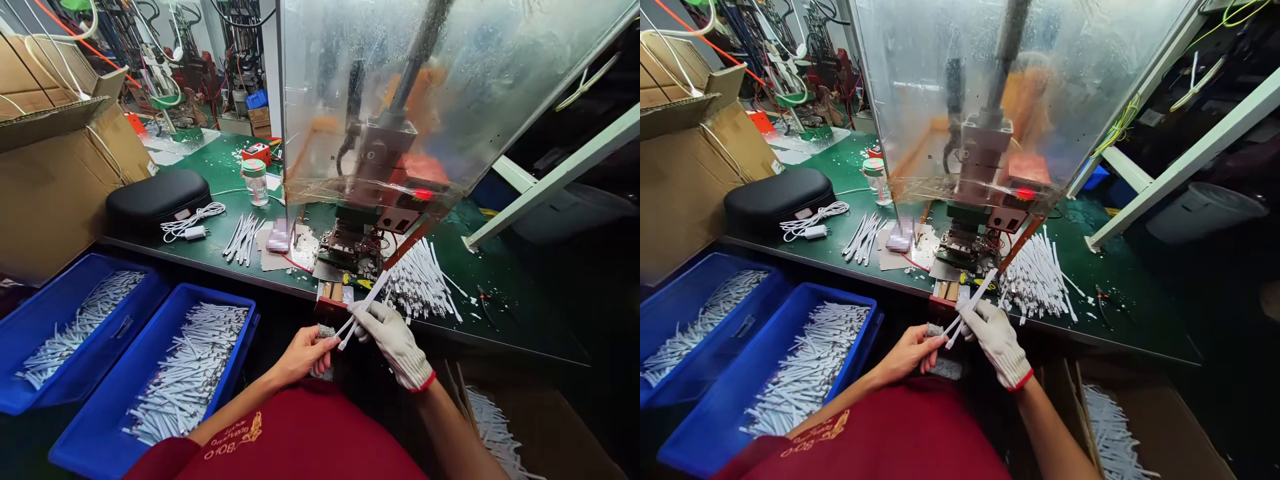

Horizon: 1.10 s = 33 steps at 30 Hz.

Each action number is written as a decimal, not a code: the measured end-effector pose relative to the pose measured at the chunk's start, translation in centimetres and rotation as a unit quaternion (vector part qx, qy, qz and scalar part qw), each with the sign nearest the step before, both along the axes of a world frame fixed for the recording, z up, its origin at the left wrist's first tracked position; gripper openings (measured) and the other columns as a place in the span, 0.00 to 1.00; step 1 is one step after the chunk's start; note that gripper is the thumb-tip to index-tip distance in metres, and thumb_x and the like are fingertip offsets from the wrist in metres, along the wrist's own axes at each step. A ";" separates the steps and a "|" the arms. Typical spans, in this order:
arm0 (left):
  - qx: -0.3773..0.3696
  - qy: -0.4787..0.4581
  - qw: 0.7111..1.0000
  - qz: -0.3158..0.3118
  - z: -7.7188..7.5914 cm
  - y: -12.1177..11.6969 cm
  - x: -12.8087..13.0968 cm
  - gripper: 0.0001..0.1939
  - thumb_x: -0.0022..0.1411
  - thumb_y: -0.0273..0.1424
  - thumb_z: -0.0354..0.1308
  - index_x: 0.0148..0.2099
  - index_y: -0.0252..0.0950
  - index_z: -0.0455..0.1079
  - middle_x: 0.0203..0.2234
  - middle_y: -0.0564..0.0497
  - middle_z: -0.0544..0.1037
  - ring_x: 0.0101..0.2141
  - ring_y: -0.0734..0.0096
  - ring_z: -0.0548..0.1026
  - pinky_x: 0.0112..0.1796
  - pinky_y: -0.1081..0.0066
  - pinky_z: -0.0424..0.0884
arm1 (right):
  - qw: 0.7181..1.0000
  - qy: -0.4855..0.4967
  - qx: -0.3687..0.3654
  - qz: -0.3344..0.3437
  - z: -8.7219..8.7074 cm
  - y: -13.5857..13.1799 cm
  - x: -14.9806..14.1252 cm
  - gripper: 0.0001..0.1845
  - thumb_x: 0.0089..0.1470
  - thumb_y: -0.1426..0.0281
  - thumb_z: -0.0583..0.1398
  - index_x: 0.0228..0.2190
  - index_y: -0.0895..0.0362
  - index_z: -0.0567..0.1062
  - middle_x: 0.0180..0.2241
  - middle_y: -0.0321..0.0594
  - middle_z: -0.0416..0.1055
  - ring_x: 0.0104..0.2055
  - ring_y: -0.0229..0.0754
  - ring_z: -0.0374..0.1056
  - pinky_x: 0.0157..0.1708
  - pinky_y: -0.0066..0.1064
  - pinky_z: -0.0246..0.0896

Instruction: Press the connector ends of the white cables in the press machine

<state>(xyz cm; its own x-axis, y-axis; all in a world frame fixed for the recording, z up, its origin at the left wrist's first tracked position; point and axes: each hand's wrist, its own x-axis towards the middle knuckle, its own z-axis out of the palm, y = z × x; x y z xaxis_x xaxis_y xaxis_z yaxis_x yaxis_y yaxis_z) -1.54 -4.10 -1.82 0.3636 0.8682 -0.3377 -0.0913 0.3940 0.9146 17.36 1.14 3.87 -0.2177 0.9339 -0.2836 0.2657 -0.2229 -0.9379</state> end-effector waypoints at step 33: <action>0.011 -0.004 0.988 0.151 -3.1 -1.9 -6.4 0.23 0.60 0.47 0.60 0.43 0.30 0.73 0.26 0.47 0.77 0.26 0.67 0.78 0.27 0.72 0.73 | 0.755 -0.585 0.287 0.079 6.7 6.9 6.6 0.23 0.63 0.54 0.50 0.52 0.51 0.71 0.41 0.45 0.72 0.36 0.45 0.69 0.33 0.32 0.59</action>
